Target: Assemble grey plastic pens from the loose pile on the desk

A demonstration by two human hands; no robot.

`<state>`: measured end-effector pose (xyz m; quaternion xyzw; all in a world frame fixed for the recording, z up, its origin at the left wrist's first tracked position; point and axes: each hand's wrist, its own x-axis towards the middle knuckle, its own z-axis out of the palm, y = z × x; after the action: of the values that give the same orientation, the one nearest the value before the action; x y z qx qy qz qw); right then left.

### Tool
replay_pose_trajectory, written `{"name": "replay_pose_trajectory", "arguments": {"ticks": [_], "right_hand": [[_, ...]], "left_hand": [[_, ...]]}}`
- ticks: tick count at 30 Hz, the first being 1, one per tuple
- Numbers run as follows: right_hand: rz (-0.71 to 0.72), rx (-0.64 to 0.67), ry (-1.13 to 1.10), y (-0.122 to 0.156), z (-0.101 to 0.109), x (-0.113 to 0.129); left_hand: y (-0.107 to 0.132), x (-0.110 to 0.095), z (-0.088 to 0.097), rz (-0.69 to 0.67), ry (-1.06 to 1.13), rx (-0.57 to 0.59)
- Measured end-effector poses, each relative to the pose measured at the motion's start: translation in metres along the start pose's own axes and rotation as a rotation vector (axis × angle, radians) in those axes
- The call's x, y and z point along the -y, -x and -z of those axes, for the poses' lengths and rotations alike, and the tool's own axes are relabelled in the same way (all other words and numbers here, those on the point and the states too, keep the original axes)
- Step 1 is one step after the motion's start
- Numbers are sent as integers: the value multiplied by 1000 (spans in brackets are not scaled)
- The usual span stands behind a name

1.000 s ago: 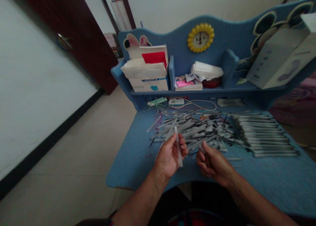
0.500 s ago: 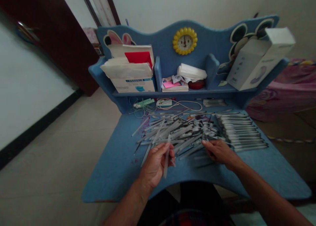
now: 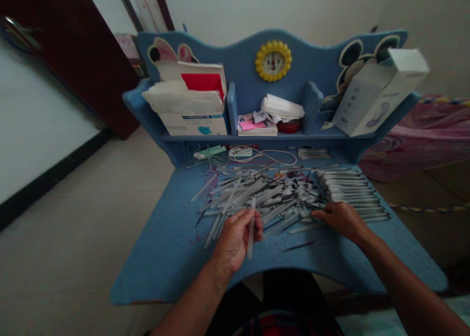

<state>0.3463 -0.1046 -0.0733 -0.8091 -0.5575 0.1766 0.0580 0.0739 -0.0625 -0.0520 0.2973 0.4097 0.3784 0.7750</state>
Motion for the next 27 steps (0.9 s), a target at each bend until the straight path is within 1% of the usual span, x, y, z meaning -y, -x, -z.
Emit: {"name": "replay_pose_trajectory", "arguments": {"ticks": [2,5,6,8,9,11,13,16,19,21,24,27], "right_hand": [[16,1,-79,-2,-3,-8],[32,-56,-215,1,-2,-12],[33,-84,-259,5,1,-9],[58,-122,-349,18,7,4],[99,-125,-400,27,10,13],[259,-108,-506,45,13,37],[418,-132,-587,61,10,62],[613,-263,-615,73,1,90],[772,-375,-548,75,-4,105],[799,-442,-505,73,-3,108],[755,-533,-484,71,0,108],[747,-555,-446,68,2,105]], "left_hand": [[-1,2,0,-5,10,-10],[-3,5,-2,-24,22,-45],[-3,5,-3,-36,26,-56],[-2,6,-7,-76,26,-71],[-2,6,-9,-103,20,-74],[0,6,-15,-162,-1,-79],[2,5,-21,-210,-29,-82],[4,5,-28,-253,-56,-77],[5,5,-32,-265,-45,-63],[6,5,-34,-245,-3,-42],[9,4,-36,-204,70,5],[11,2,-38,-185,111,20]]}}
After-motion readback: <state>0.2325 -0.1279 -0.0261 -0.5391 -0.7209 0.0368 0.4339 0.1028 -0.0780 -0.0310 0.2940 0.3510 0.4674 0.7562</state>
